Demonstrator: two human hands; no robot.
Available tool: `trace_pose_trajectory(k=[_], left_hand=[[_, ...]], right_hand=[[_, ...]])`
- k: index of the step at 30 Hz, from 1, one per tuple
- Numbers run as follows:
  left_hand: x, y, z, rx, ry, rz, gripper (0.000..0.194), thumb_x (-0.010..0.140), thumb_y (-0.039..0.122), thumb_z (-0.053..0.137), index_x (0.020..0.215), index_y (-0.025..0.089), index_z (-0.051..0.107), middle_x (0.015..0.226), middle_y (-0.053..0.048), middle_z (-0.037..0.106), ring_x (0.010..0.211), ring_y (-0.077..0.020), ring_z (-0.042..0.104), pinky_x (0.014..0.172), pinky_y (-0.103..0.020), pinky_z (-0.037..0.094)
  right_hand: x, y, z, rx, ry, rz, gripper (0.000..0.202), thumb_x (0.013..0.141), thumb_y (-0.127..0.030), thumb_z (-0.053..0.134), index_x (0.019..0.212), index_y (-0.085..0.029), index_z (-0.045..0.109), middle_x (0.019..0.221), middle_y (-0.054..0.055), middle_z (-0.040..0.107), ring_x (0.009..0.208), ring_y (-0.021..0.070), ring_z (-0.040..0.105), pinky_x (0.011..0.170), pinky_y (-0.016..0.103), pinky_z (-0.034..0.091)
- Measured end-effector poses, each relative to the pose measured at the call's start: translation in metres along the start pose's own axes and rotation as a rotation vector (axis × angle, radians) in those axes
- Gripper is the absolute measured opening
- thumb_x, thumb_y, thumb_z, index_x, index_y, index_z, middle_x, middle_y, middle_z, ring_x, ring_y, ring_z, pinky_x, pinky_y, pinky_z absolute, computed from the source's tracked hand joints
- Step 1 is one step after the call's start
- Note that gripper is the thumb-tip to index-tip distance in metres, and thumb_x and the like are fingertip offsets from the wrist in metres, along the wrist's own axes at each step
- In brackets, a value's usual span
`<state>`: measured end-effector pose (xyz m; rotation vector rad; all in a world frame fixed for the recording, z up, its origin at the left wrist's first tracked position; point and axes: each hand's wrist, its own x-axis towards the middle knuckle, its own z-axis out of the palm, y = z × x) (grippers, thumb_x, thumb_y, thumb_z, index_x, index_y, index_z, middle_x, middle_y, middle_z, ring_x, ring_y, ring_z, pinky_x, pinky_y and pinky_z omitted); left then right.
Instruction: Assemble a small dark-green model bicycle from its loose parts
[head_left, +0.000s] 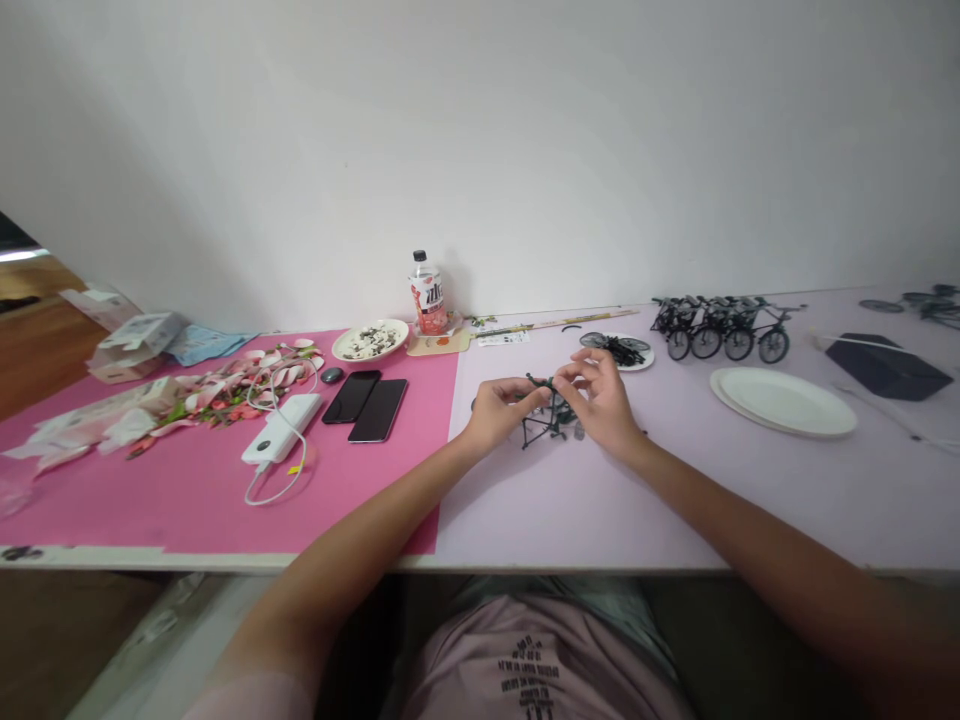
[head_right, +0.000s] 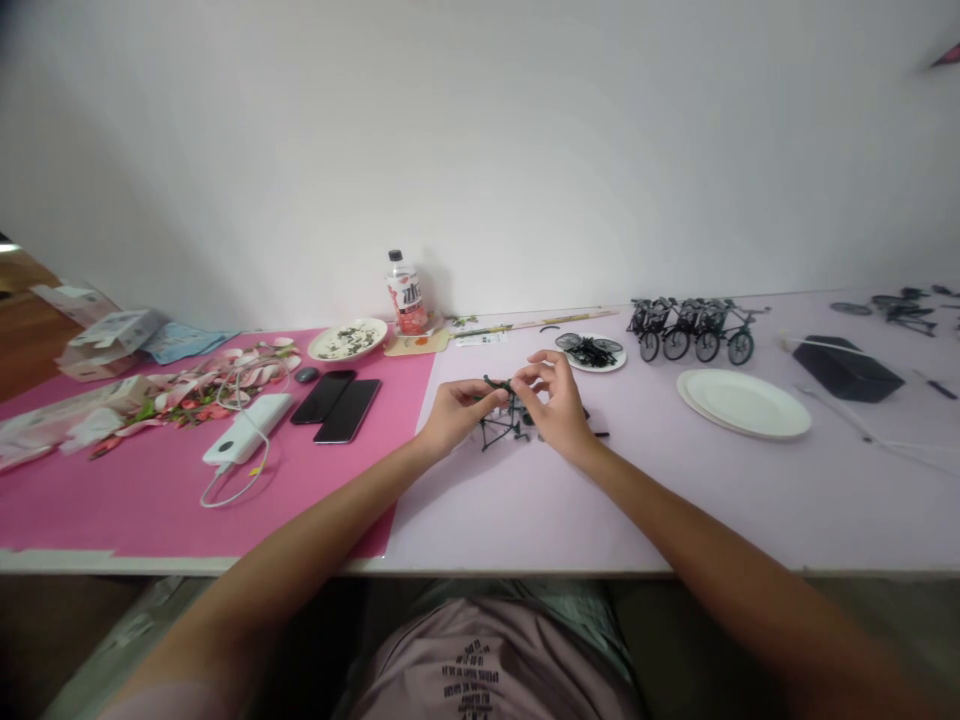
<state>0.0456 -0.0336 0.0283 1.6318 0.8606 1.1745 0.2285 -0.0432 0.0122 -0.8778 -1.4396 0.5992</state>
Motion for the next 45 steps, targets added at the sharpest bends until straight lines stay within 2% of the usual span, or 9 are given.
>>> trace_pose_trajectory(k=[9, 19, 30, 39, 45], left_hand=[[-0.0006, -0.0003, 0.0, 0.017, -0.011, 0.007, 0.039, 0.081, 0.054, 0.083, 0.078, 0.015, 0.08, 0.084, -0.008, 0.079, 0.077, -0.0187, 0.067, 0.072, -0.031, 0.049], [0.0, -0.0007, -0.0001, -0.009, -0.01, 0.01, 0.039, 0.08, 0.055, 0.084, 0.08, 0.016, 0.082, 0.088, -0.009, 0.081, 0.085, -0.0224, 0.071, 0.08, -0.034, 0.054], [0.0005, -0.0011, -0.0004, 0.01, -0.002, 0.055, 0.038, 0.081, 0.056, 0.083, 0.077, 0.018, 0.08, 0.086, -0.008, 0.079, 0.097, -0.0264, 0.073, 0.086, -0.035, 0.055], [0.0032, -0.007, -0.0019, -0.029, 0.007, 0.041, 0.036, 0.081, 0.052, 0.084, 0.087, 0.016, 0.082, 0.1, -0.01, 0.081, 0.091, -0.0222, 0.072, 0.082, -0.032, 0.057], [0.0046, -0.0093, -0.0011, -0.064, 0.003, 0.035, 0.039, 0.08, 0.052, 0.085, 0.089, 0.015, 0.082, 0.108, -0.012, 0.08, 0.089, -0.0209, 0.072, 0.084, -0.034, 0.058]], right_hand=[[0.0, 0.0036, 0.0007, 0.062, 0.006, 0.039, 0.044, 0.088, -0.05, 0.076, 0.108, -0.03, 0.042, 0.089, 0.0, 0.069, 0.084, 0.0212, 0.068, 0.081, 0.039, 0.053], [0.0003, -0.0006, -0.0006, 0.056, 0.019, 0.033, 0.047, 0.087, -0.052, 0.077, 0.108, -0.03, 0.041, 0.09, 0.0, 0.071, 0.084, 0.0214, 0.068, 0.082, 0.039, 0.054], [-0.0005, -0.0048, -0.002, -0.019, -0.008, -0.051, 0.038, 0.091, -0.05, 0.073, 0.106, -0.03, 0.045, 0.093, 0.001, 0.072, 0.087, 0.022, 0.067, 0.085, 0.041, 0.053], [0.0016, -0.0048, -0.0054, -0.082, 0.008, -0.025, 0.038, 0.088, -0.051, 0.078, 0.106, -0.028, 0.054, 0.093, 0.002, 0.074, 0.098, 0.0265, 0.073, 0.089, 0.045, 0.054], [0.0026, -0.0022, -0.0058, 0.001, -0.026, 0.069, 0.046, 0.085, -0.06, 0.078, 0.108, -0.027, 0.054, 0.093, 0.004, 0.075, 0.092, 0.0253, 0.073, 0.083, 0.042, 0.058]])
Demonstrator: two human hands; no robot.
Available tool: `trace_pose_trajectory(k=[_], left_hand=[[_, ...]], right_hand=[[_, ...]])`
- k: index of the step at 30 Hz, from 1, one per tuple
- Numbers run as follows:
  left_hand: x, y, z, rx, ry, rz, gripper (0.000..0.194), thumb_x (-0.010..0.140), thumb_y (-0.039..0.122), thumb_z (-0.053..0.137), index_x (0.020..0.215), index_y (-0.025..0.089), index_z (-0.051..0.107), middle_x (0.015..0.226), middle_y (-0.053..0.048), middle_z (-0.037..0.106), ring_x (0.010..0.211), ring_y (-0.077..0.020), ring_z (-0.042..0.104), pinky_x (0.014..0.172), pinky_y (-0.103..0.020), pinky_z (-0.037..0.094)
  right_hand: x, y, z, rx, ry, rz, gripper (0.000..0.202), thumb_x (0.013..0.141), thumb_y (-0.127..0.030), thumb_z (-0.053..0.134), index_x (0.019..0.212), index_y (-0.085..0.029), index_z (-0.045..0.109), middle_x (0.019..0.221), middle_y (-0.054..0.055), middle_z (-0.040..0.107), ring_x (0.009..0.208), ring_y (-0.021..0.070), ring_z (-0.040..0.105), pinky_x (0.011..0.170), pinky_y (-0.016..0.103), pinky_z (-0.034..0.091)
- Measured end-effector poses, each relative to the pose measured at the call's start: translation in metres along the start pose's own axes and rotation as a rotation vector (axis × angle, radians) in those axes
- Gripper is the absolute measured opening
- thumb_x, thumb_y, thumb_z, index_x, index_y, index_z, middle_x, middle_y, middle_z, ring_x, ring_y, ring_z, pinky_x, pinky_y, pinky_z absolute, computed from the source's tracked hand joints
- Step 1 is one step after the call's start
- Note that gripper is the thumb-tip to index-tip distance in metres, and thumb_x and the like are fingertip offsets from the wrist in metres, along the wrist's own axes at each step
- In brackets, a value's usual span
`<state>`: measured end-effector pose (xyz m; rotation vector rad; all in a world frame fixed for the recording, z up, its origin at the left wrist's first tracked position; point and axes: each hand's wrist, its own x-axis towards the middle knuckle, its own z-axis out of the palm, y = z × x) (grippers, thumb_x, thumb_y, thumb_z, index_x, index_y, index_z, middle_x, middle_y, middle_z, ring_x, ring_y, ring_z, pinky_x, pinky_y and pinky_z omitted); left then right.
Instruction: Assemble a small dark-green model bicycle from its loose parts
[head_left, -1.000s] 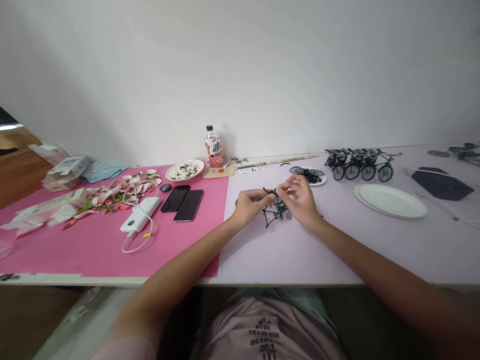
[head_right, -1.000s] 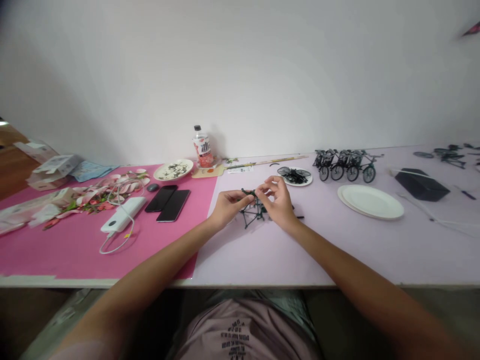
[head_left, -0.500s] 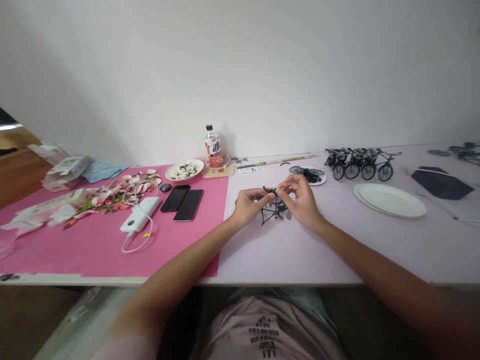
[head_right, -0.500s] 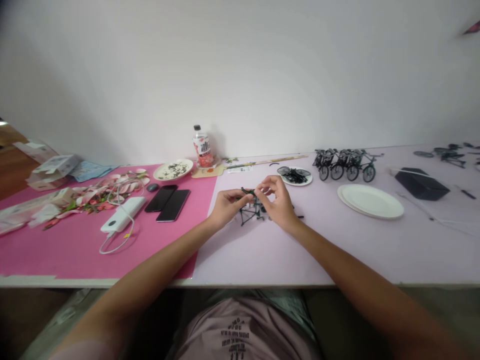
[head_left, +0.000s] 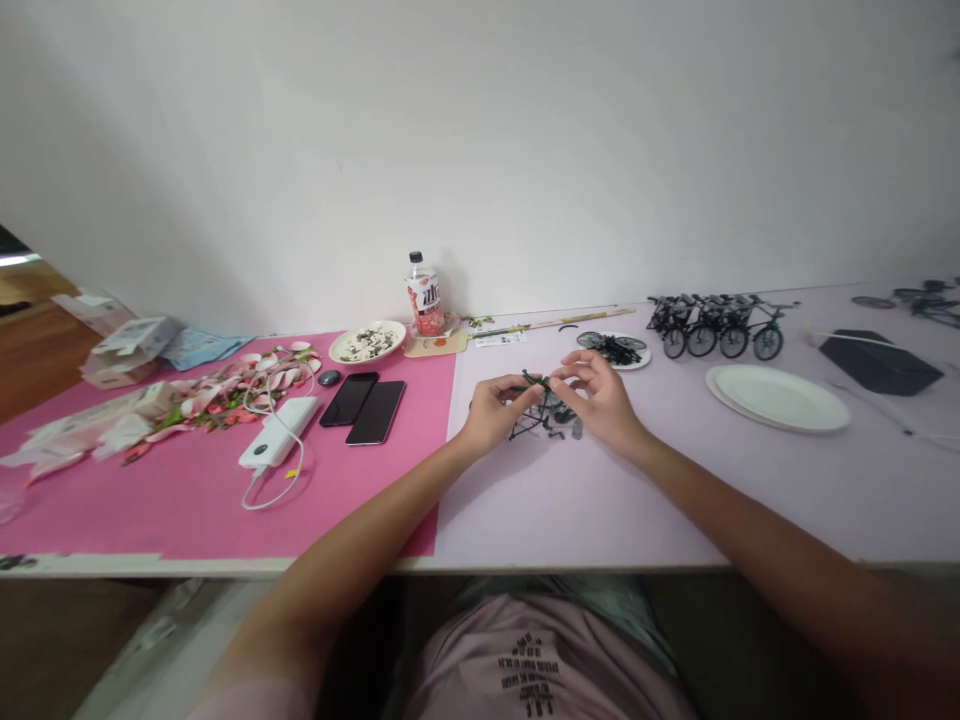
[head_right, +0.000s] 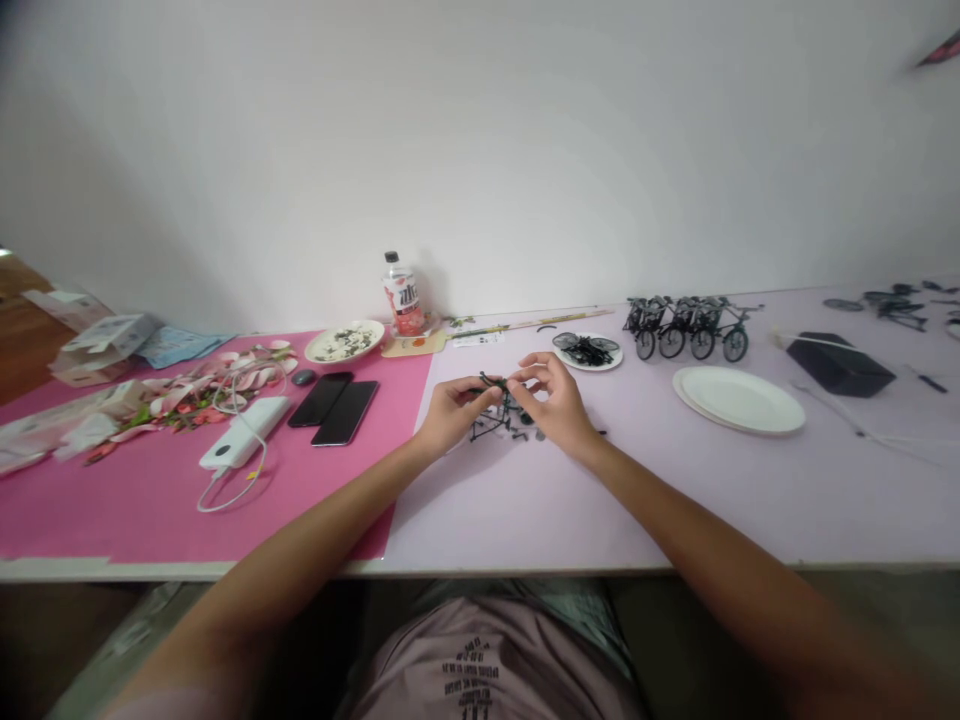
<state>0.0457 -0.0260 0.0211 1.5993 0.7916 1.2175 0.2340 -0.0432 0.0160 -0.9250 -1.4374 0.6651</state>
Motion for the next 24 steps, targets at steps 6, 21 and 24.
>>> trace_pose_trajectory(k=[6, 21, 24], left_hand=[[-0.0027, 0.0038, 0.0005, 0.088, 0.007, 0.051, 0.031, 0.084, 0.046, 0.082, 0.088, 0.016, 0.081, 0.107, -0.012, 0.081, 0.096, -0.0233, 0.073, 0.089, -0.035, 0.058], [-0.0047, 0.0056, -0.0004, 0.175, 0.0, 0.097, 0.026, 0.087, 0.044, 0.079, 0.091, 0.018, 0.082, 0.108, -0.012, 0.08, 0.1, -0.0246, 0.073, 0.09, -0.036, 0.056], [-0.0031, 0.0016, -0.0005, 0.129, -0.015, 0.063, 0.03, 0.086, 0.045, 0.081, 0.09, 0.016, 0.081, 0.109, -0.013, 0.08, 0.097, -0.0231, 0.072, 0.089, -0.035, 0.056]], right_hand=[[0.0014, 0.003, -0.002, 0.033, -0.019, 0.097, 0.053, 0.079, -0.063, 0.082, 0.108, -0.026, 0.056, 0.092, 0.004, 0.075, 0.084, 0.0234, 0.071, 0.078, 0.041, 0.058], [0.0014, 0.0063, -0.0025, 0.046, -0.05, 0.187, 0.053, 0.077, -0.062, 0.083, 0.105, -0.026, 0.055, 0.092, 0.001, 0.073, 0.078, 0.0196, 0.067, 0.076, 0.039, 0.056], [0.0014, 0.005, -0.0024, 0.008, -0.058, 0.167, 0.052, 0.078, -0.065, 0.08, 0.104, -0.026, 0.056, 0.093, 0.002, 0.074, 0.082, 0.0218, 0.069, 0.079, 0.041, 0.057]])
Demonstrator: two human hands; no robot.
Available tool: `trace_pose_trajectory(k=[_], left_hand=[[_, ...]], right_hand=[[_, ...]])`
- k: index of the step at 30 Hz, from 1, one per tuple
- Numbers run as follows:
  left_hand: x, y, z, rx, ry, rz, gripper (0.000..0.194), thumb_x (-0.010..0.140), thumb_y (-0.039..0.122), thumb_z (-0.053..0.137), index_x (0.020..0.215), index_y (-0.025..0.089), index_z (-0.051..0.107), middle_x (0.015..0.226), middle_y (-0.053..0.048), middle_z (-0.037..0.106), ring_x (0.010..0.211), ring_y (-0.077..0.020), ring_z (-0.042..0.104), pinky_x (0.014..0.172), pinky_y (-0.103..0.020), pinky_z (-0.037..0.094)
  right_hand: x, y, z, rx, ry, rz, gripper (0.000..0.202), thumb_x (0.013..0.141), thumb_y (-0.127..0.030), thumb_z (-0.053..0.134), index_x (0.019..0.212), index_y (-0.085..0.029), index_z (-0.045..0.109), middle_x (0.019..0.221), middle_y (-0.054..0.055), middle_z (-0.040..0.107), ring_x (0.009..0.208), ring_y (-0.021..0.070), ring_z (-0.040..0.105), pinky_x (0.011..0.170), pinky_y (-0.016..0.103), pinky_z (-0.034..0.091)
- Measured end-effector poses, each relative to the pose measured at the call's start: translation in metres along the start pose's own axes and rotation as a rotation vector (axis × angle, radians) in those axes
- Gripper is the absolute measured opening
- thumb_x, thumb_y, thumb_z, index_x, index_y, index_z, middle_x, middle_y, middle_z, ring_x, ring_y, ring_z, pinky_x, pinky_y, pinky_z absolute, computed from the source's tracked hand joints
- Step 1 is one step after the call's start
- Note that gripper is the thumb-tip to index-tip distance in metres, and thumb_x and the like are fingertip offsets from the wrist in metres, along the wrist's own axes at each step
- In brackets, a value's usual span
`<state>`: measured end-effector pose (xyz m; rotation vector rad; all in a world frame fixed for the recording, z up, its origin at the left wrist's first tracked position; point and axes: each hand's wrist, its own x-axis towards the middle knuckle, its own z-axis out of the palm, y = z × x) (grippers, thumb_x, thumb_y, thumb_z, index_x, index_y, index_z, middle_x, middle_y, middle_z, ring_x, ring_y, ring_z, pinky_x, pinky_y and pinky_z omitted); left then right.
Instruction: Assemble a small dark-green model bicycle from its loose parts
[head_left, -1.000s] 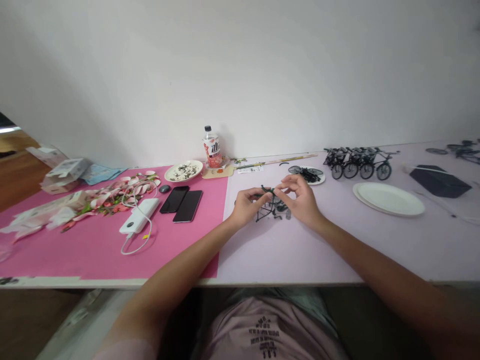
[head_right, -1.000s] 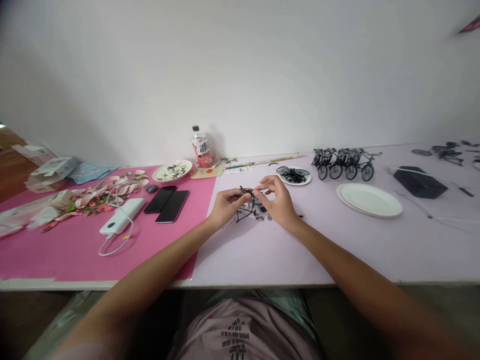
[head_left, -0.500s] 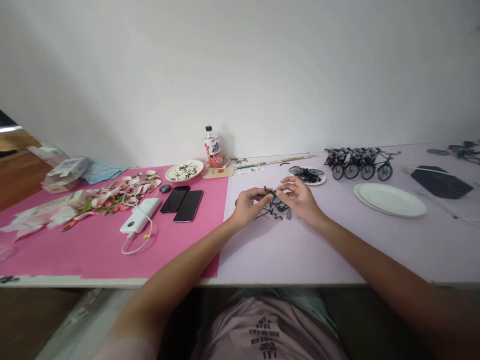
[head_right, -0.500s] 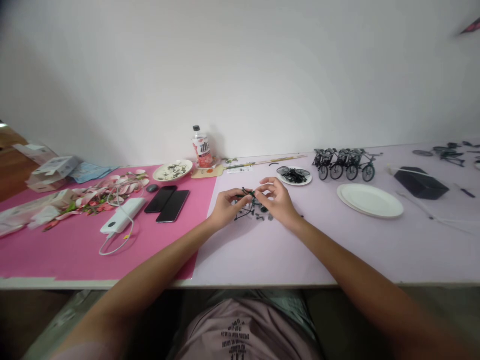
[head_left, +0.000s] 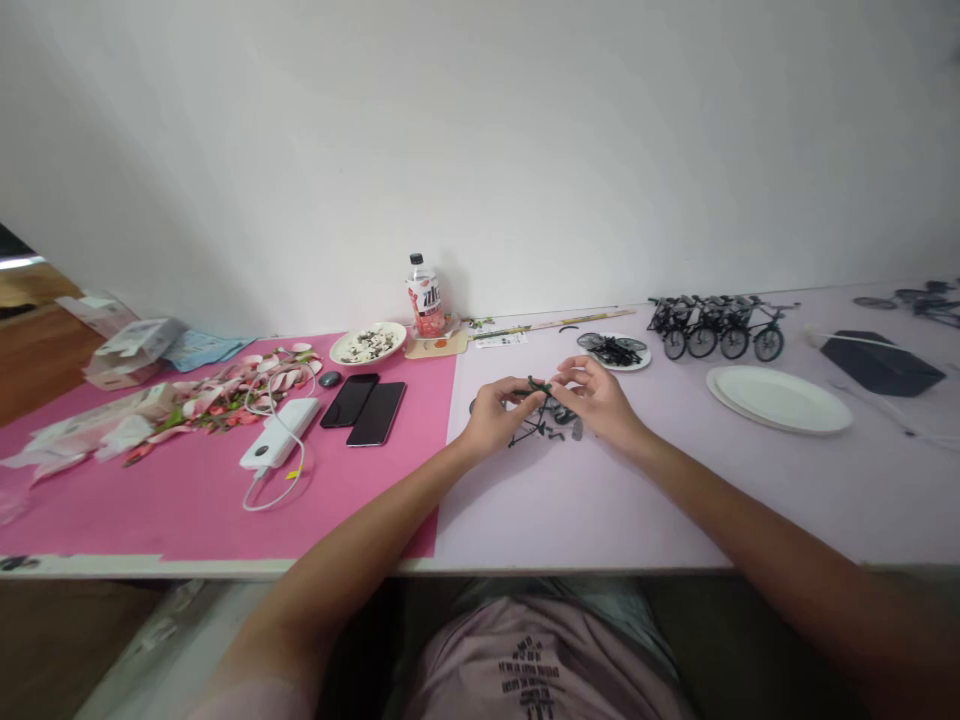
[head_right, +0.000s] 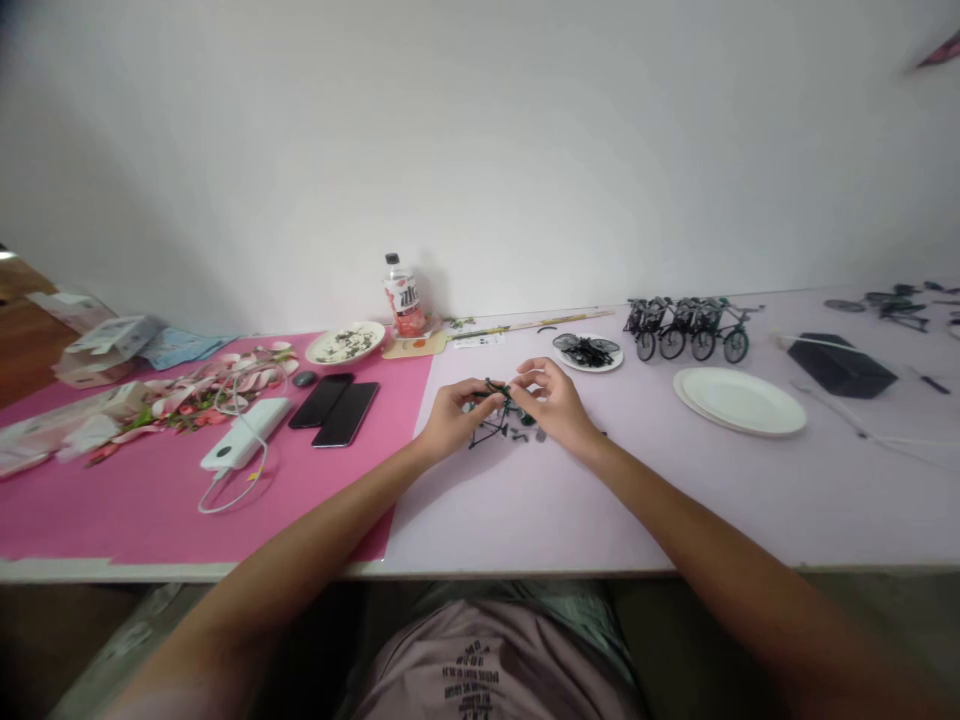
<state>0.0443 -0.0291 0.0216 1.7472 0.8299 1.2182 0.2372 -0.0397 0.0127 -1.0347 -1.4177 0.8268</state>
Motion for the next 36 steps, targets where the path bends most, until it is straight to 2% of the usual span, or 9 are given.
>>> trace_pose_trajectory(k=[4, 7, 9, 12, 15, 18, 24, 30, 36], left_hand=[[0.005, -0.009, 0.0, -0.204, -0.02, -0.094, 0.041, 0.077, 0.051, 0.087, 0.088, 0.013, 0.077, 0.118, -0.014, 0.078, 0.09, -0.0202, 0.071, 0.085, -0.034, 0.056], [0.009, -0.014, -0.003, -0.239, -0.001, -0.155, 0.046, 0.074, 0.055, 0.088, 0.085, 0.013, 0.075, 0.113, -0.013, 0.079, 0.085, -0.0194, 0.071, 0.084, -0.034, 0.055], [0.012, -0.015, -0.008, -0.188, 0.023, -0.186, 0.045, 0.076, 0.056, 0.086, 0.083, 0.013, 0.075, 0.096, -0.011, 0.079, 0.086, -0.0204, 0.071, 0.084, -0.033, 0.053], [0.015, -0.017, -0.015, -0.175, 0.053, -0.212, 0.044, 0.076, 0.056, 0.085, 0.083, 0.014, 0.075, 0.082, -0.008, 0.077, 0.087, -0.0209, 0.072, 0.084, -0.031, 0.051], [0.017, -0.017, -0.019, -0.206, 0.059, -0.241, 0.046, 0.074, 0.057, 0.087, 0.087, 0.015, 0.075, 0.08, -0.007, 0.077, 0.081, -0.019, 0.071, 0.081, -0.03, 0.05], [0.017, -0.017, -0.019, -0.216, 0.052, -0.257, 0.048, 0.072, 0.059, 0.087, 0.087, 0.015, 0.075, 0.078, -0.006, 0.076, 0.08, -0.0185, 0.07, 0.08, -0.03, 0.049], [0.015, -0.02, -0.014, -0.221, 0.022, -0.27, 0.054, 0.069, 0.064, 0.088, 0.085, 0.015, 0.074, 0.078, -0.006, 0.074, 0.082, -0.0201, 0.071, 0.081, -0.031, 0.05], [0.015, -0.026, -0.012, -0.265, 0.02, -0.315, 0.055, 0.065, 0.064, 0.091, 0.085, 0.015, 0.074, 0.088, -0.006, 0.076, 0.081, -0.0193, 0.073, 0.078, -0.03, 0.05], [0.014, -0.027, -0.011, -0.288, 0.013, -0.347, 0.055, 0.063, 0.063, 0.093, 0.084, 0.015, 0.075, 0.091, -0.007, 0.077, 0.081, -0.019, 0.072, 0.078, -0.03, 0.05]], right_hand=[[0.005, -0.008, -0.007, -0.081, 0.034, -0.084, 0.044, 0.083, -0.061, 0.077, 0.102, -0.025, 0.06, 0.097, 0.005, 0.076, 0.095, 0.026, 0.072, 0.086, 0.042, 0.056], [0.015, -0.015, -0.026, -0.293, 0.085, -0.263, 0.031, 0.091, -0.054, 0.07, 0.097, -0.024, 0.067, 0.106, 0.009, 0.074, 0.106, 0.0287, 0.068, 0.091, 0.043, 0.053], [0.022, -0.017, -0.044, -0.491, -0.032, -0.295, 0.028, 0.094, -0.052, 0.066, 0.096, -0.025, 0.073, 0.103, 0.011, 0.074, 0.109, 0.0312, 0.064, 0.092, 0.045, 0.051], [0.032, -0.012, -0.073, -0.67, -0.337, -0.096, 0.031, 0.087, -0.055, 0.072, 0.089, -0.024, 0.079, 0.098, 0.009, 0.074, 0.099, 0.0298, 0.064, 0.085, 0.041, 0.049], [0.039, -0.005, -0.094, -0.777, -0.676, 0.261, 0.037, 0.059, -0.049, 0.091, 0.08, -0.021, 0.079, 0.077, 0.005, 0.07, 0.075, 0.024, 0.062, 0.067, 0.034, 0.044], [0.041, -0.005, -0.101, -0.832, -0.789, 0.386, 0.032, 0.054, -0.043, 0.09, 0.076, -0.021, 0.081, 0.068, 0.003, 0.066, 0.067, 0.0199, 0.057, 0.062, 0.031, 0.038], [0.034, -0.011, -0.094, -0.861, -0.808, 0.318, 0.019, 0.061, -0.038, 0.079, 0.066, -0.02, 0.078, 0.067, 0.003, 0.064, 0.066, 0.0187, 0.054, 0.063, 0.032, 0.036], [0.026, -0.012, -0.086, -0.926, -0.738, 0.324, 0.018, 0.076, -0.038, 0.071, 0.08, -0.02, 0.074, 0.087, 0.007, 0.074, 0.076, 0.0223, 0.061, 0.066, 0.032, 0.041], [0.024, -0.017, -0.08, -0.897, -0.518, 0.032, 0.022, 0.094, -0.043, 0.055, 0.09, -0.023, 0.064, 0.1, 0.009, 0.069, 0.086, 0.023, 0.062, 0.077, 0.032, 0.047]])
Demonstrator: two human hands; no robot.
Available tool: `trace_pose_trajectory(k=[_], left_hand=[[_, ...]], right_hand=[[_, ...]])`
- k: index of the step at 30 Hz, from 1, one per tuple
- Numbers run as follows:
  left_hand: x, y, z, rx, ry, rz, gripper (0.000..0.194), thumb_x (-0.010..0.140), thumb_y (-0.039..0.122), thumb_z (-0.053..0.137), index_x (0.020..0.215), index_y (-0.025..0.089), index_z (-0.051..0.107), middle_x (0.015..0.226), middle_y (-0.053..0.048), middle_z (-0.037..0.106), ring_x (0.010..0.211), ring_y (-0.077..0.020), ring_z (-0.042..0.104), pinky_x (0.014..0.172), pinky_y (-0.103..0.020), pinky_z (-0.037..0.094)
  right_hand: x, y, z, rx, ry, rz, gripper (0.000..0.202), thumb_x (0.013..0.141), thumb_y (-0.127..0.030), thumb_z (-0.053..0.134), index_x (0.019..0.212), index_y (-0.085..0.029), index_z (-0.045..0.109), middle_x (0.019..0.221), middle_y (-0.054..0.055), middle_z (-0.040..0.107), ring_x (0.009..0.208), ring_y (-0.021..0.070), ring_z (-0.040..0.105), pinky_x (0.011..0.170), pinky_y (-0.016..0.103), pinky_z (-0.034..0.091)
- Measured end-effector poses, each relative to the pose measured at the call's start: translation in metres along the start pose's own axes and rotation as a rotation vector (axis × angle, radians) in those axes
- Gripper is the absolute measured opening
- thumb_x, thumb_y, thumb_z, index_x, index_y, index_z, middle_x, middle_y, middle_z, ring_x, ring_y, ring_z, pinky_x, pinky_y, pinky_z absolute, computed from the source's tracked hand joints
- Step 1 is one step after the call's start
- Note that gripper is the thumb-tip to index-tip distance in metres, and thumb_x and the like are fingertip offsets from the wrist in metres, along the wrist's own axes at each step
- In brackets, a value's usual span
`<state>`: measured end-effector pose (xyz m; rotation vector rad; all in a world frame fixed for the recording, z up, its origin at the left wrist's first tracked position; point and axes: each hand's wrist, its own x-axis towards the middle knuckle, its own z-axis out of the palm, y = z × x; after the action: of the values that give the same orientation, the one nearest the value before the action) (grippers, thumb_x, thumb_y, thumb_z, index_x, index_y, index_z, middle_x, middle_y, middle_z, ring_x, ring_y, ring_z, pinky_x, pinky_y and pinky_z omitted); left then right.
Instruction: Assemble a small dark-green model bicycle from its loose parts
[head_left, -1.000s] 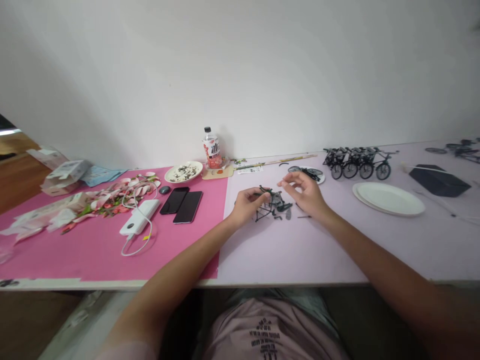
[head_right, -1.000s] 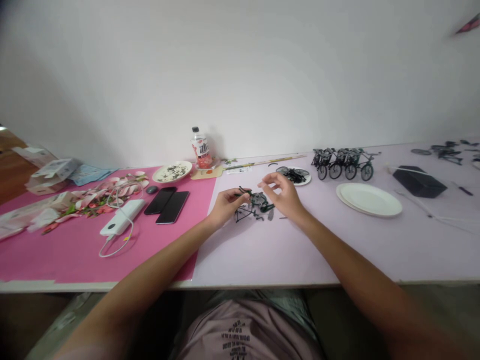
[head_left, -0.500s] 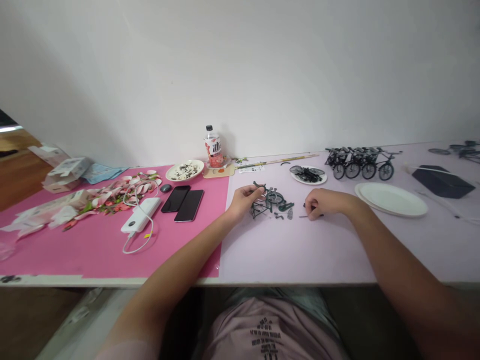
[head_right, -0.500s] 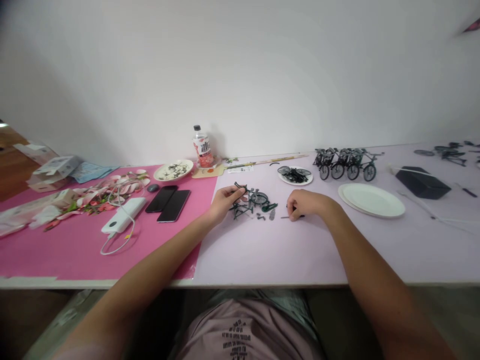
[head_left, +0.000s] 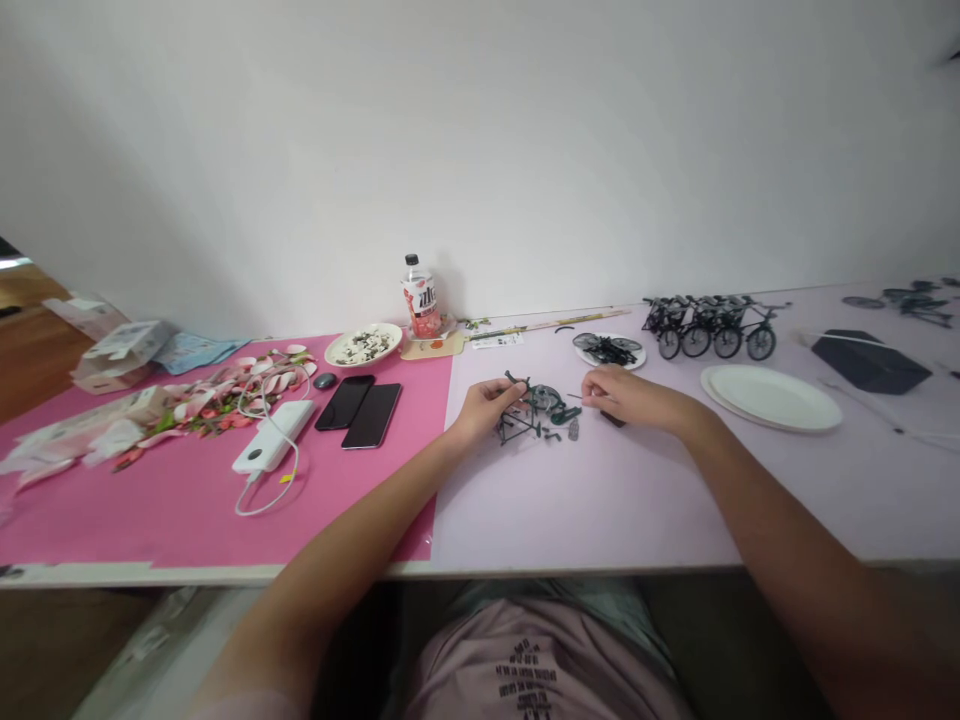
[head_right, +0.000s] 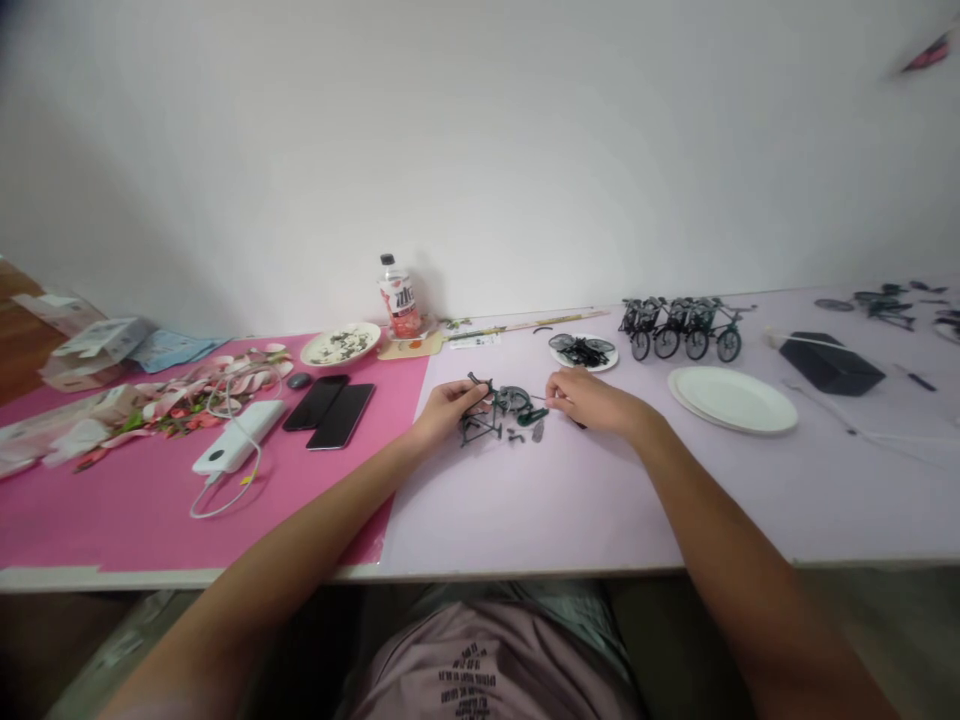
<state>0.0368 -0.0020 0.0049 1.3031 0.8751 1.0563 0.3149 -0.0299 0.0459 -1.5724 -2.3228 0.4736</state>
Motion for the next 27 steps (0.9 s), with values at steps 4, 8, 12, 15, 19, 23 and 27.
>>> trace_pose_trajectory(k=[4, 8, 12, 15, 19, 23, 27], left_hand=[[-0.002, 0.002, 0.0, 0.031, -0.06, 0.004, 0.055, 0.066, 0.064, 0.092, 0.083, 0.014, 0.075, 0.081, -0.007, 0.076, 0.077, -0.0179, 0.069, 0.08, -0.031, 0.051], [-0.004, 0.001, -0.002, 0.086, -0.142, 0.016, 0.053, 0.073, 0.064, 0.087, 0.085, 0.013, 0.077, 0.083, -0.008, 0.077, 0.077, -0.0167, 0.067, 0.078, -0.03, 0.051], [-0.006, 0.001, -0.002, 0.095, -0.185, 0.002, 0.051, 0.077, 0.063, 0.085, 0.086, 0.013, 0.077, 0.084, -0.009, 0.076, 0.076, -0.0156, 0.067, 0.077, -0.028, 0.051], [-0.008, 0.003, 0.0, 0.068, -0.187, -0.021, 0.051, 0.075, 0.062, 0.087, 0.084, 0.013, 0.077, 0.079, -0.008, 0.075, 0.072, -0.0146, 0.066, 0.075, -0.028, 0.05], [-0.009, 0.002, 0.001, 0.069, -0.174, -0.023, 0.05, 0.073, 0.062, 0.088, 0.082, 0.014, 0.078, 0.077, -0.007, 0.074, 0.071, -0.0148, 0.065, 0.077, -0.03, 0.05], [-0.009, 0.0, 0.001, 0.087, -0.187, -0.004, 0.045, 0.076, 0.059, 0.087, 0.08, 0.015, 0.077, 0.077, -0.006, 0.075, 0.071, -0.0146, 0.065, 0.077, -0.029, 0.049], [-0.008, -0.002, 0.0, 0.088, -0.194, 0.008, 0.043, 0.077, 0.057, 0.086, 0.079, 0.015, 0.077, 0.078, -0.006, 0.075, 0.071, -0.0145, 0.065, 0.077, -0.029, 0.049]], right_hand=[[0.001, -0.011, 0.0, 0.105, 0.121, -0.01, 0.021, 0.101, -0.041, 0.046, 0.097, -0.024, 0.058, 0.097, 0.007, 0.07, 0.083, 0.0235, 0.061, 0.075, 0.035, 0.047], [0.007, -0.026, 0.007, 0.218, 0.327, -0.123, 0.023, 0.101, -0.042, 0.049, 0.098, -0.024, 0.063, 0.103, 0.009, 0.072, 0.092, 0.0259, 0.064, 0.084, 0.039, 0.05], [0.012, -0.032, 0.019, 0.309, 0.468, -0.242, 0.022, 0.1, -0.041, 0.057, 0.097, -0.024, 0.07, 0.104, 0.01, 0.074, 0.102, 0.0285, 0.066, 0.09, 0.042, 0.052], [0.014, -0.031, 0.025, 0.328, 0.455, -0.281, 0.02, 0.099, -0.04, 0.059, 0.094, -0.025, 0.073, 0.099, 0.009, 0.075, 0.098, 0.0283, 0.065, 0.089, 0.043, 0.052], [0.014, -0.03, 0.028, 0.371, 0.474, -0.26, 0.016, 0.096, -0.038, 0.062, 0.095, -0.026, 0.073, 0.101, 0.008, 0.075, 0.095, 0.0267, 0.065, 0.087, 0.042, 0.053], [0.014, -0.033, 0.028, 0.393, 0.482, -0.262, 0.014, 0.096, -0.035, 0.061, 0.094, -0.025, 0.072, 0.099, 0.007, 0.074, 0.096, 0.0261, 0.065, 0.087, 0.04, 0.052], [0.012, -0.035, 0.028, 0.388, 0.46, -0.276, 0.014, 0.097, -0.032, 0.06, 0.092, -0.025, 0.071, 0.097, 0.007, 0.073, 0.097, 0.0253, 0.065, 0.088, 0.039, 0.051]])
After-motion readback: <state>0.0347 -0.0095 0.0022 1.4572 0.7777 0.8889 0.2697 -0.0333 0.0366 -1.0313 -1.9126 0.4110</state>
